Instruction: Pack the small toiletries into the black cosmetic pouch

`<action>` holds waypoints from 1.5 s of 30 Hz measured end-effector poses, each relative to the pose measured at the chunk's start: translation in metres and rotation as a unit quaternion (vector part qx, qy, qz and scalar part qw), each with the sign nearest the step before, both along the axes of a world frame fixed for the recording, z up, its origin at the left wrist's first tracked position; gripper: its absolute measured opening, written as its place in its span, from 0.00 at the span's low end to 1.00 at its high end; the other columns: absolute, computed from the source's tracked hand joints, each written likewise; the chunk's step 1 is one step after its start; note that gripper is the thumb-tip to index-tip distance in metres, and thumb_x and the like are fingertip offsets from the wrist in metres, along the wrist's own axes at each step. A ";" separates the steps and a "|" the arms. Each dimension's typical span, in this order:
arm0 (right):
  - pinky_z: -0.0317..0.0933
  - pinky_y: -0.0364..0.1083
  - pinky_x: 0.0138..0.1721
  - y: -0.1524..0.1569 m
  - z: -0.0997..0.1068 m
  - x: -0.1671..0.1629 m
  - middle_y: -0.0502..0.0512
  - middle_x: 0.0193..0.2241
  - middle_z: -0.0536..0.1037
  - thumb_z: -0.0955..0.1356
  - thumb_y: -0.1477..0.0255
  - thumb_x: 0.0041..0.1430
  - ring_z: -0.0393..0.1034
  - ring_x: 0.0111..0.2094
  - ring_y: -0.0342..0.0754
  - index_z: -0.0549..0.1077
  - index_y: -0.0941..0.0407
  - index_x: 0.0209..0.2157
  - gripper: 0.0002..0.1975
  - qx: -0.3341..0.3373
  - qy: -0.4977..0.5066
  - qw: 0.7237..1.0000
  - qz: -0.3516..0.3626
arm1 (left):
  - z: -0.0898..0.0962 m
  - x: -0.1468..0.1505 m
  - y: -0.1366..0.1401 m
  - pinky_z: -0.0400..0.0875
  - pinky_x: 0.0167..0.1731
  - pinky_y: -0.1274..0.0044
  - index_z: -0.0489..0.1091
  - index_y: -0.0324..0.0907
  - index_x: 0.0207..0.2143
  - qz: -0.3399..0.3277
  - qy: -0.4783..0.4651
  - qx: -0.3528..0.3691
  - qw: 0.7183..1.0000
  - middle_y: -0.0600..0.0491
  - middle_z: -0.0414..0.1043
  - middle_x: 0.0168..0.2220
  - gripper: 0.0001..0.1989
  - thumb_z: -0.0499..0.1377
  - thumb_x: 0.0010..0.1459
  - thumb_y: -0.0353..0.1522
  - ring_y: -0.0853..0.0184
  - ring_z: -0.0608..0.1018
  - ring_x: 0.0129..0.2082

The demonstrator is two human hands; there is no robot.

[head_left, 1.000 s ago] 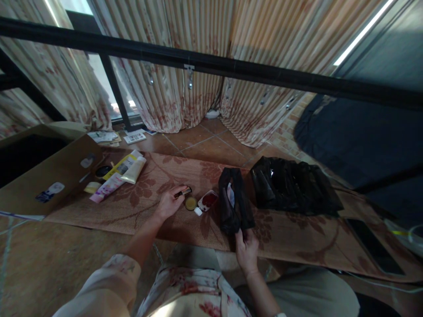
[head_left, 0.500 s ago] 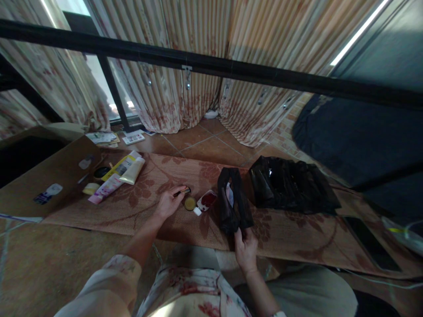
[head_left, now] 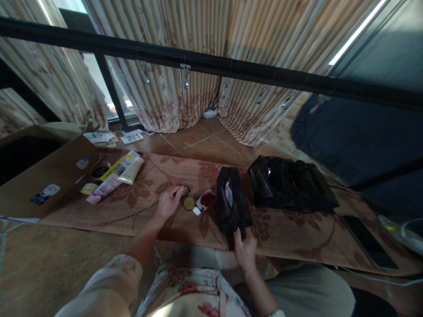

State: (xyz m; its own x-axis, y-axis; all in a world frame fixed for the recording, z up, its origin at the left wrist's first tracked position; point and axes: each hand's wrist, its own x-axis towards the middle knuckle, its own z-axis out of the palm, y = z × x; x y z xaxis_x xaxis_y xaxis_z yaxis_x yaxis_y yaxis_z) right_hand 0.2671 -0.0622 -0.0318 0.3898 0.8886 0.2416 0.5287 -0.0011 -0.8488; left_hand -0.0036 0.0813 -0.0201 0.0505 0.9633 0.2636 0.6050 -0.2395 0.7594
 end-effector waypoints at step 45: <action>0.63 0.47 0.39 -0.001 0.004 -0.002 0.62 0.33 0.79 0.63 0.62 0.61 0.72 0.36 0.53 0.75 0.60 0.36 0.17 -0.001 -0.003 1.000 0.000 | -0.005 -0.002 -0.003 0.70 0.50 0.70 0.71 0.43 0.46 -0.017 0.030 0.018 0.999 0.50 0.76 0.45 0.16 0.56 0.53 0.31 0.63 0.77 0.45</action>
State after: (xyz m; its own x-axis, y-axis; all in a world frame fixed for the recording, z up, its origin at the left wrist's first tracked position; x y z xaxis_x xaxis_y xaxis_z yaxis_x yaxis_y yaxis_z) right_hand 0.2655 -0.0634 -0.0279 0.3880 0.8894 0.2416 0.5336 -0.0030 -0.8458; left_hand -0.0052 0.0785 -0.0251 0.0989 0.9508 0.2935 0.6404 -0.2866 0.7126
